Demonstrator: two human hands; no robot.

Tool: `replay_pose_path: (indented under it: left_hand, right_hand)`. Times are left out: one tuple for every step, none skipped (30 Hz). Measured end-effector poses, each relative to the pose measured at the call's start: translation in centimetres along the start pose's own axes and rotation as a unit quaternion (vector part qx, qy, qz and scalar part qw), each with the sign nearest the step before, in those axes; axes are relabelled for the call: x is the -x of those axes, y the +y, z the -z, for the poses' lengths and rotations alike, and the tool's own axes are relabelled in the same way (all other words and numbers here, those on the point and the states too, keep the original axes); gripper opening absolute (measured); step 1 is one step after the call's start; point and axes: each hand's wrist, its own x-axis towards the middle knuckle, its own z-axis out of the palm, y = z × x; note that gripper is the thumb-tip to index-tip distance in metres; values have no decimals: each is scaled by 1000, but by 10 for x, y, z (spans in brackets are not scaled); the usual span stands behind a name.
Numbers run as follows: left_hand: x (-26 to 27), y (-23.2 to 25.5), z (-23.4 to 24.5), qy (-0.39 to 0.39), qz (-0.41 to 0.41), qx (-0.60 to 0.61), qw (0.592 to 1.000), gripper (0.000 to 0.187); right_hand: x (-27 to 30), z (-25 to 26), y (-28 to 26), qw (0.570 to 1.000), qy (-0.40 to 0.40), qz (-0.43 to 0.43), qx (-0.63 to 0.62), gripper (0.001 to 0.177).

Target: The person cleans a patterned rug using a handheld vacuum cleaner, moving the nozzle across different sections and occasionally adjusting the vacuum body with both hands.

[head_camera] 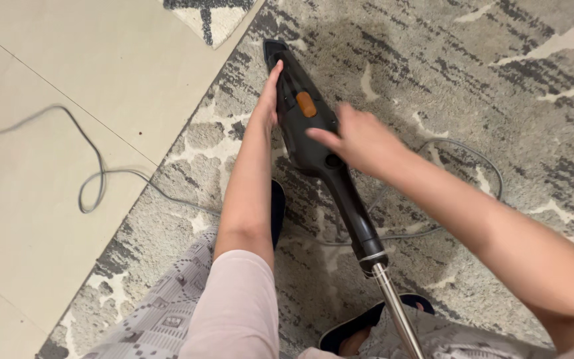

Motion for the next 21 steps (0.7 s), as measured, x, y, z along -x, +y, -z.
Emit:
replay_pose_path:
  left_hand:
    - [2,-2,0,0,-1,-3,1000,71]
    - [2,-3,-3,-2,5,2,1000,70]
    - [1,-3,-4,-4,10,7,1000,70]
    - [1,-7,-4,-5,10,5,1000,70]
    - [2,-10,-4,-29,0,21,999,70]
    - [3,-13,-4,-53,-11,38,998,72]
    - [3,-16,-6,-54,-11,37,998,72]
    - [2,-22,-10,-24,-27,40,999,69]
    - [1,-26,-13,6,-42,42,998,66]
    - [1,-30,-17,4,-37,41,998,66]
    - [1,-33,-21,-14,-12,44,999,70]
    - [0,-34,-27,-34,13,46,998,73]
    - [0,-40,-34,-37,15,43,998,73]
    - [-2,-46,-45,-54,38,39,997,73]
    - [-2,-51,-55,-71,61,34,995,73]
    - [-2,-57,-65,-76,63,30,995,73]
    - [-2,-62,-75,-94,71,34,992,74]
    - [-2,-68,-85,-113,81,38,990,74]
    - [-3,-73,-96,-118,85,34,989,74]
    - [-4,-78,-107,-102,82,18,991,73]
    - [-5,-81,-115,-87,79,1,993,72]
  right_hand:
    - [-6,-9,-11,989,101,97,-47,84]
    - [-13,-14,-18,956,203,192,-91,94]
    - [-20,-18,-23,955,208,192,-91,94]
    - [-25,-23,-28,978,142,141,-54,101]
    - [-28,-27,-30,993,75,89,-17,110]
    - [-30,-30,-28,993,76,88,-17,110]
    - [-31,-32,-25,998,43,52,-20,115]
    - [-33,-34,-22,1000,9,14,-25,121]
    - [-35,-35,-18,1000,10,13,-26,121]
    - [-36,-36,-11,999,-24,-8,-45,122]
    - [-36,-36,-3,996,-57,-30,-64,123]
    - [-38,-38,5,996,-55,-34,-67,123]
    - [-40,-40,12,997,-47,-29,-55,124]
    - [-44,-42,21,998,-35,-25,-44,125]
    - [-49,-44,32,998,-31,-30,-46,125]
    - [-53,-47,43,998,-8,-24,-50,122]
    - [-57,-51,55,998,15,-18,-55,121]
    - [-62,-55,66,998,18,-25,-57,121]
    - [-66,-59,76,996,47,-21,-72,121]
    - [-68,-62,86,993,77,-16,-87,121]
    - [-67,-65,96,992,81,-22,-90,121]
